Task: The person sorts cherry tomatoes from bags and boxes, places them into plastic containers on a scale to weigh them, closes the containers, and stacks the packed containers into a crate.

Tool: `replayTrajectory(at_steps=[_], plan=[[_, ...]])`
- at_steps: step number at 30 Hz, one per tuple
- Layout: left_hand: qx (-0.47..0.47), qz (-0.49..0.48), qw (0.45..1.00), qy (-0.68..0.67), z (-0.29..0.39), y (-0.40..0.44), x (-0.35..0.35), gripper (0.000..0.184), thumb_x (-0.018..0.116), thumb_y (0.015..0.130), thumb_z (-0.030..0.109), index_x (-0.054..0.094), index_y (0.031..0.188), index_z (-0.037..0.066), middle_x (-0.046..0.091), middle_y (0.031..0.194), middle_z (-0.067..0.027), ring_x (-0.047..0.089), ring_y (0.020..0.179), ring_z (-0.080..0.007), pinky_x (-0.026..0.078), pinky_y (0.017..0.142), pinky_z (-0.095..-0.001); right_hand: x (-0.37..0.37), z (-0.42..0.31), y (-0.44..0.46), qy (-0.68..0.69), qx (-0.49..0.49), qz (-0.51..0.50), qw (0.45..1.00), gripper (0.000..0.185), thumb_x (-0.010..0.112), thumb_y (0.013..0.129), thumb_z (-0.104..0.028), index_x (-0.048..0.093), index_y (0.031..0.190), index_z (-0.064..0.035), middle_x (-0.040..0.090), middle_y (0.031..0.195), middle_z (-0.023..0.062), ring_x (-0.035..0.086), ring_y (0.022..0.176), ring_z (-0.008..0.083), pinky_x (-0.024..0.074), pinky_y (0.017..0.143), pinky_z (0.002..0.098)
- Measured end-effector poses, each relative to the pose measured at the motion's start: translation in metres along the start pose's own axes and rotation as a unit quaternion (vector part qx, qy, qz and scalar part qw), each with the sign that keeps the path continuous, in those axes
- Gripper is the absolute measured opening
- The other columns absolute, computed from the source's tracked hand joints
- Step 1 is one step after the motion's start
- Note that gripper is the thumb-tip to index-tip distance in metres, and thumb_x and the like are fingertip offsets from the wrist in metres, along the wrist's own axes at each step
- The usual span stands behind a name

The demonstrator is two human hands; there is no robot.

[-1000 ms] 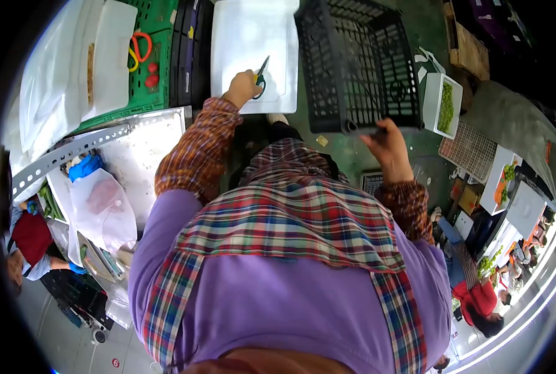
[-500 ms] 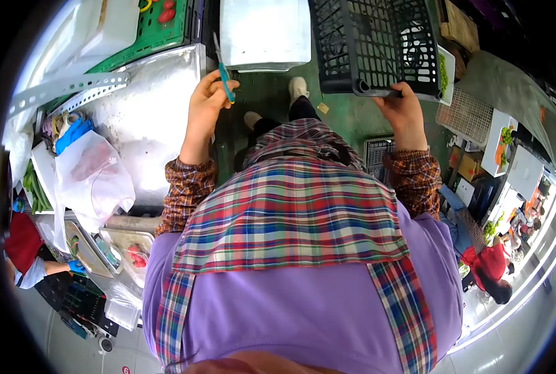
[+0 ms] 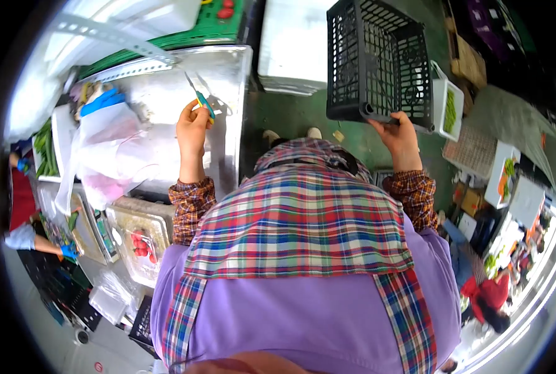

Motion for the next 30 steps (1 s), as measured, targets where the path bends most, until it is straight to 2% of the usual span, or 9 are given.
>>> replayTrajectory(at_steps=[5, 12, 14, 16, 18, 22, 23, 29, 30], plan=[[0.015, 0.098, 0.988, 0.119, -0.004, 0.035, -0.060, 0.047, 0.067, 0.083, 0.019, 0.051, 0.115, -0.011, 0.065, 0.075, -0.0105, 0.055, 0.056, -0.0111, 0.044, 0.051, -0.0242, 0.041, 0.041, 0.035, -0.012, 0.024, 0.039, 0.999, 0.013, 0.052, 0.080, 0.002, 0.040, 0.082, 0.0045, 0.047, 0.097, 0.0220, 0.050, 0.094, 0.0376, 0.0434, 0.096, 0.0620], [0.081, 0.256, 0.924, 0.270, 0.039, 0.094, -0.117, 0.059, 0.070, 0.076, 0.035, 0.055, 0.115, -0.008, 0.068, 0.084, -0.0160, 0.065, 0.070, -0.0226, 0.051, 0.065, -0.0301, 0.111, 0.095, 0.065, -0.045, 0.025, -0.068, 0.996, 0.017, 0.050, 0.080, 0.000, 0.049, 0.094, 0.0092, 0.054, 0.098, 0.0217, 0.054, 0.097, 0.0381, 0.0463, 0.093, 0.0592], [0.097, 0.236, 0.933, 0.253, -0.015, 0.172, -0.161, 0.046, 0.069, 0.079, 0.038, 0.062, 0.100, -0.002, 0.063, 0.075, -0.0118, 0.058, 0.054, -0.0180, 0.048, 0.048, -0.0293, 0.110, 0.104, 0.098, -0.032, 0.032, -0.044, 0.998, 0.017, 0.050, 0.080, -0.001, 0.048, 0.094, 0.0080, 0.053, 0.100, 0.0215, 0.053, 0.097, 0.0385, 0.0477, 0.088, 0.0614], [-0.028, 0.154, 0.929, 0.335, 0.020, 0.155, -0.145, 0.036, 0.067, 0.082, 0.029, 0.057, 0.100, 0.000, 0.059, 0.076, -0.0122, 0.056, 0.052, -0.0182, 0.046, 0.045, -0.0280, 0.119, 0.110, 0.112, -0.026, 0.010, -0.023, 0.999, 0.018, 0.053, 0.081, -0.003, 0.049, 0.096, 0.0066, 0.051, 0.099, 0.0194, 0.054, 0.092, 0.0374, 0.0541, 0.079, 0.0577], [-0.020, 0.163, 0.936, 0.310, 0.010, 0.169, -0.151, 0.035, 0.066, 0.082, 0.027, 0.055, 0.101, 0.000, 0.059, 0.076, -0.0125, 0.055, 0.052, -0.0181, 0.046, 0.044, -0.0279, 0.138, 0.112, 0.105, -0.027, -0.040, -0.006, 0.999, 0.020, 0.055, 0.083, -0.006, 0.051, 0.098, 0.0070, 0.051, 0.099, 0.0185, 0.055, 0.091, 0.0352, 0.0565, 0.075, 0.0541], [0.055, 0.222, 0.955, 0.192, -0.008, 0.197, -0.168, 0.033, 0.065, 0.083, 0.022, 0.051, 0.103, 0.000, 0.058, 0.077, -0.0131, 0.054, 0.051, -0.0179, 0.045, 0.044, -0.0276, 0.132, 0.134, 0.150, -0.296, -0.145, -0.070, 0.941, 0.031, 0.062, 0.084, -0.013, 0.051, 0.108, 0.0029, 0.051, 0.106, 0.0185, 0.057, 0.091, 0.0352, 0.0571, 0.077, 0.0469], [0.071, 0.226, 0.953, 0.187, -0.010, 0.203, -0.174, 0.033, 0.064, 0.083, 0.021, 0.050, 0.104, 0.000, 0.058, 0.077, -0.0133, 0.053, 0.051, -0.0179, 0.045, 0.044, -0.0276, 0.130, 0.166, 0.160, -0.068, 0.018, -0.004, 0.998, 0.035, 0.063, 0.084, -0.011, 0.049, 0.113, 0.0024, 0.049, 0.110, 0.0172, 0.057, 0.092, 0.0340, 0.0577, 0.077, 0.0438], [0.183, 0.240, 0.905, 0.301, -0.014, 0.207, -0.201, 0.032, 0.062, 0.083, 0.015, 0.047, 0.105, -0.001, 0.056, 0.080, -0.0152, 0.055, 0.052, -0.0215, 0.046, 0.043, -0.0298, 0.135, 0.190, 0.167, -0.023, 0.070, 0.023, 0.997, 0.030, 0.057, 0.090, -0.012, 0.050, 0.109, 0.0094, 0.047, 0.111, 0.0150, 0.052, 0.097, 0.0246, 0.0570, 0.082, 0.0338], [0.126, 0.209, 0.924, 0.296, 0.004, 0.186, -0.181, 0.022, 0.060, 0.082, 0.015, 0.052, 0.094, -0.002, 0.055, 0.071, -0.0107, 0.054, 0.060, -0.0227, 0.046, 0.056, -0.0348, 0.137, 0.185, 0.163, -0.047, 0.070, 0.003, 0.996, 0.030, 0.057, 0.090, -0.012, 0.050, 0.110, 0.0092, 0.047, 0.112, 0.0145, 0.051, 0.099, 0.0238, 0.0563, 0.084, 0.0325]])
Point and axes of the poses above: each hand's wrist, its own y-axis towards the middle knuckle, its own x-axis out of the palm, z = x × y, the point moved 8 cm from there along y, towards the middle knuckle
